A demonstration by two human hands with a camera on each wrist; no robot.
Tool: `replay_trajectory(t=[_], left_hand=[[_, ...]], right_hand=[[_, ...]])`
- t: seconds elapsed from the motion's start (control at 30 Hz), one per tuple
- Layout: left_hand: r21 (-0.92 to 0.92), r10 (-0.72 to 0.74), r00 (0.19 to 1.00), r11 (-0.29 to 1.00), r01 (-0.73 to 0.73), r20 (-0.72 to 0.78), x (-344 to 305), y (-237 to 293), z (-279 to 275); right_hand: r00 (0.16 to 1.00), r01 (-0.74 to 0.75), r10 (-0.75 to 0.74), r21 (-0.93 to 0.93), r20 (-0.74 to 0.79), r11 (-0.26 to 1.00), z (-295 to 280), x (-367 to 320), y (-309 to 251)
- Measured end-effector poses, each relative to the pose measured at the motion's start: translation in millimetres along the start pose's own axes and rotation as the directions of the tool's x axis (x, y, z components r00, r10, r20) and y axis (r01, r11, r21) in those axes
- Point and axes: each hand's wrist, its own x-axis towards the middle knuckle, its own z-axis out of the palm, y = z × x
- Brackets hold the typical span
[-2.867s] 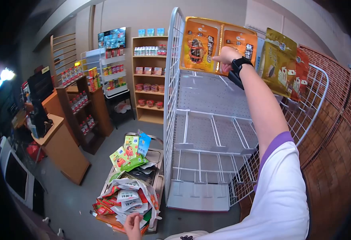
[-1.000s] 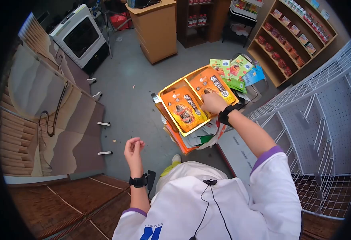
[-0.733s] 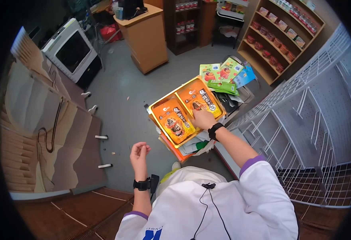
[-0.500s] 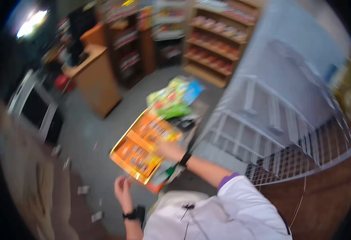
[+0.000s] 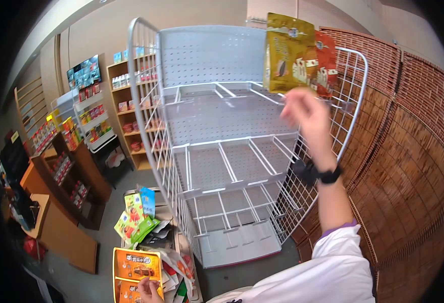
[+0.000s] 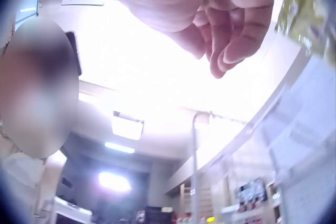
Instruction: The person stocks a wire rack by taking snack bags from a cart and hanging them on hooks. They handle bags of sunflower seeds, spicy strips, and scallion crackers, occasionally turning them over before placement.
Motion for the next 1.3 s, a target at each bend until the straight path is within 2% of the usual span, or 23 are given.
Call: replay_trajectory(t=[0.03, 0.07, 0.13, 0.17, 0.2, 0.27, 0.37, 0.47, 0.53, 0.6, 0.63, 0.67, 0.73, 0.77, 0.87, 0.9, 0.97, 1.07, 1.13, 1.17, 1.23, 1.27, 1.3], left_hand=[[-0.148, -0.023, 0.999, 0.989, 0.030, 0.045, -3, 10, 10], [-0.288, -0.043, 0.995, 0.955, 0.068, 0.092, -4, 18, 19], [-0.310, 0.014, 0.992, 0.950, 0.025, 0.123, -7, 23, 34], [-0.365, 0.033, 0.986, 0.931, 0.030, 0.166, -8, 21, 42], [-0.417, 0.053, 0.977, 0.908, 0.039, 0.206, -10, 21, 48], [-0.389, 0.067, 0.976, 0.921, 0.020, 0.208, -17, 42, 57], [-0.335, 0.055, 0.981, 0.942, 0.010, 0.186, -31, 49, 64], [-0.306, 0.010, 0.988, 0.951, 0.038, 0.155, -51, 70, 66], [-0.378, -0.013, 0.994, 0.924, 0.054, 0.110, -61, 46, 68], [-0.307, -0.012, 0.998, 0.951, 0.029, 0.056, -72, 30, 67], [-0.379, -0.039, 0.998, 0.924, 0.056, 0.051, -81, 42, 68], [-0.377, -0.047, 0.998, 0.924, 0.057, 0.034, -85, 49, 68], [-0.279, -0.064, 0.993, 0.956, 0.091, 0.103, -94, 57, 65], [-0.285, -0.086, 0.988, 0.951, 0.119, 0.125, -95, 47, 65], [-0.282, -0.059, 0.983, 0.953, 0.108, 0.176, -98, 77, 70], [-0.356, -0.017, 0.976, 0.930, 0.096, 0.217, -97, 90, 73], [-0.349, -0.023, 0.959, 0.929, 0.126, 0.284, -98, 125, 76], [-0.326, 0.021, 0.901, 0.936, 0.134, 0.433, -93, 135, 77], [-0.428, 0.182, 0.841, 0.902, 0.064, 0.509, -95, 149, 83], [-0.429, 0.188, 0.835, 0.901, 0.063, 0.518, -98, 163, 86], [-0.668, 0.447, 0.780, 0.742, -0.050, 0.438, -108, 189, 88], [-0.669, 0.454, 0.772, 0.742, -0.051, 0.445, -114, 181, 90], [-0.721, 0.440, 0.783, 0.692, 0.016, 0.440, -120, 163, 94]], right_hand=[[0.990, 0.075, -0.088, -0.124, -0.106, 0.990, -27, 25, 6], [0.976, 0.120, -0.140, -0.123, -0.169, 0.985, -56, 51, 20], [0.961, 0.085, -0.130, -0.188, -0.243, 0.979, -104, 98, 45], [0.968, 0.016, -0.060, -0.179, -0.245, 0.984, -122, 117, 57], [0.962, -0.143, 0.094, -0.179, -0.257, 0.973, -137, 136, 71], [0.919, -0.367, 0.319, -0.207, -0.230, 0.907, -149, 156, 83], [0.884, -0.466, 0.413, -0.335, -0.219, 0.819, -154, 181, 113], [0.880, -0.475, 0.468, -0.194, -0.084, 0.858, -139, 180, 102], [0.891, -0.454, 0.442, -0.222, -0.105, 0.863, -138, 186, 108], [0.913, -0.406, 0.400, -0.075, -0.084, 0.911, -148, 193, 124], [0.917, -0.392, 0.395, 0.045, -0.061, 0.919, -151, 195, 130], [0.931, -0.364, 0.364, 0.104, 0.023, 0.925, -155, 198, 135], [0.982, -0.173, 0.184, 0.232, -0.029, 0.957, -151, 198, 135], [0.983, -0.127, 0.152, 0.216, -0.103, 0.968, -152, 200, 133], [0.982, 0.145, -0.094, 0.329, -0.165, 0.933, -156, 195, 105], [0.982, 0.144, -0.093, 0.329, -0.167, 0.933, -157, 188, 88], [0.963, 0.258, -0.217, 0.311, -0.160, 0.915, -151, 157, 46], [0.971, 0.232, -0.201, 0.304, -0.129, 0.924, -136, 104, -6], [0.984, 0.175, -0.147, 0.367, -0.105, 0.913, -117, 67, -33], [0.994, 0.102, -0.104, 0.392, -0.016, 0.914, -109, 47, -41], [0.988, 0.022, -0.070, 0.332, 0.134, 0.943, -86, 5, -53], [0.979, 0.022, -0.072, 0.251, 0.191, 0.968, -70, -18, -55], [0.951, -0.098, -0.021, 0.367, 0.309, 0.925, -53, -45, -50]])
